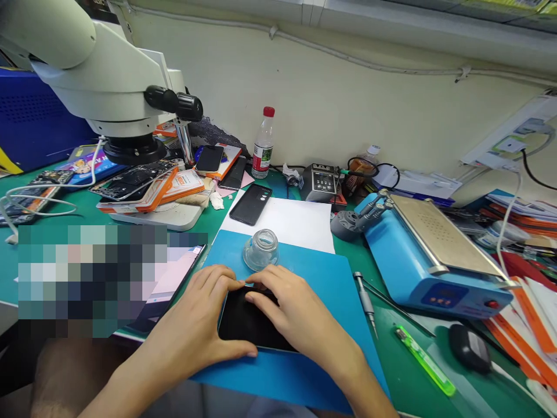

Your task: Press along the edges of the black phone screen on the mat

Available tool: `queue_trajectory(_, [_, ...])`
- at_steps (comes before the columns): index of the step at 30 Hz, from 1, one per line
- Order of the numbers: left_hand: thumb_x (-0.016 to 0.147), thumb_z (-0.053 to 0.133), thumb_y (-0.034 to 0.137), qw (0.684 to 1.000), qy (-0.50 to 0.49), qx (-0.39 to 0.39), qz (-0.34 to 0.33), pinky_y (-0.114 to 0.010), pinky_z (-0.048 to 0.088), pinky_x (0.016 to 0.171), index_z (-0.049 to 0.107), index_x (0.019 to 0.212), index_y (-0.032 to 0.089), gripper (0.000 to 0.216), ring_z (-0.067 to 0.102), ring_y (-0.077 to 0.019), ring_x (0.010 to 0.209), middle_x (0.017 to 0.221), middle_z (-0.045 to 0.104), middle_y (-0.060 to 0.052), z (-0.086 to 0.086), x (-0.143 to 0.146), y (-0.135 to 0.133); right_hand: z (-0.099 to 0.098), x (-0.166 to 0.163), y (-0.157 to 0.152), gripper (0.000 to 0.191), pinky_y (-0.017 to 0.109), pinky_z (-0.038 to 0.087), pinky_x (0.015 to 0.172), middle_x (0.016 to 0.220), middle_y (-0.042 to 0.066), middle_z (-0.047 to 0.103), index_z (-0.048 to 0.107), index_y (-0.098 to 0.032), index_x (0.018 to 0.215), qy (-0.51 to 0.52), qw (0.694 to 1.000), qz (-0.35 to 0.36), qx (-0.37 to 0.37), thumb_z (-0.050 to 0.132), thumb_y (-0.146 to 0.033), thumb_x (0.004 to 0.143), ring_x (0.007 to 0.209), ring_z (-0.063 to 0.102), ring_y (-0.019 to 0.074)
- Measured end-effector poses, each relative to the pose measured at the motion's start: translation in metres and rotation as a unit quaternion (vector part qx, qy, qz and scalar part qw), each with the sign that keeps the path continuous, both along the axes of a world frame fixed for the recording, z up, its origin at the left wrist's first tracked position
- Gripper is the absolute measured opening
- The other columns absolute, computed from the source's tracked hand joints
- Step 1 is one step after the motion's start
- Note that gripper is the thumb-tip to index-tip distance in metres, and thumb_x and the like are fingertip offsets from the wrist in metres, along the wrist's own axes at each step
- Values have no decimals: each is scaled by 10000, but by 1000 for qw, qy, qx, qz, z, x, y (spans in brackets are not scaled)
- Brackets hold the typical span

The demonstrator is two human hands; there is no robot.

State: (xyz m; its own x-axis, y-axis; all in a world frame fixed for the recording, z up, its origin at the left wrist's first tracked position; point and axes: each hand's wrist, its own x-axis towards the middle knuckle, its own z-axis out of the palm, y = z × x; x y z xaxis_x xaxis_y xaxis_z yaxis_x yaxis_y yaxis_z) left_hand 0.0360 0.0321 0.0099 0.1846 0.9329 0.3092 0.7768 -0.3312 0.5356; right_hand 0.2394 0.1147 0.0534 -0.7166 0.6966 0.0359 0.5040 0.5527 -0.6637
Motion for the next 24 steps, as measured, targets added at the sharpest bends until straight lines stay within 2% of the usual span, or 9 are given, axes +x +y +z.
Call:
queue_trajectory(3, [620, 1017, 573, 1000, 7, 19, -3, -582, 550, 1029, 541, 1214, 187, 854, 579, -365, 1204, 1198, 613, -100, -1, 0, 1, 2, 1, 0, 186, 308, 540, 957, 1208, -15, 750, 710, -302, 1260, 12, 1000, -17, -23, 616, -302, 1100, 1110, 691, 186])
queue_trajectory(6, [629, 1011, 577, 999, 19, 28, -3, -588, 551, 1020, 553, 1193, 176, 830, 587, -370, 1184, 1176, 619, -105, -1, 1, 0, -2, -3, -1, 110, 318, 526, 913, 1116, -11, 754, 729, -257, 1111, 9, 1000, -19, 17, 622, -244, 1088, 1056, 691, 191])
queue_trajectory(10, [641, 1000, 591, 999, 23, 32, -9, -583, 543, 1028, 560, 1206, 166, 832, 589, -362, 1173, 1171, 620, -107, 0, 2, -1, -12, -8, -3, 133, 343, 519, 864, 1045, 7, 741, 721, -241, 1069, 18, 998, -30, 61, 592, -226, 1097, 1001, 676, 204])
queue_trajectory(16, [600, 1001, 633, 999, 10, -23, -27, -610, 530, 1071, 549, 1301, 190, 944, 589, -385, 1243, 1257, 624, -114, 5, -5, 2, -20, -5, -2, 150, 354, 512, 819, 1007, 26, 726, 694, -234, 1039, 31, 994, -11, 101, 563, -246, 1110, 946, 666, 211])
queue_trajectory(24, [736, 967, 521, 998, 5, -57, -35, -563, 495, 1172, 500, 1409, 233, 868, 543, -353, 1384, 1392, 603, -109, 9, -8, -4, -22, -5, 3, 194, 363, 512, 855, 1043, 23, 715, 706, -245, 1077, 18, 994, 4, 109, 521, -261, 1128, 980, 660, 211])
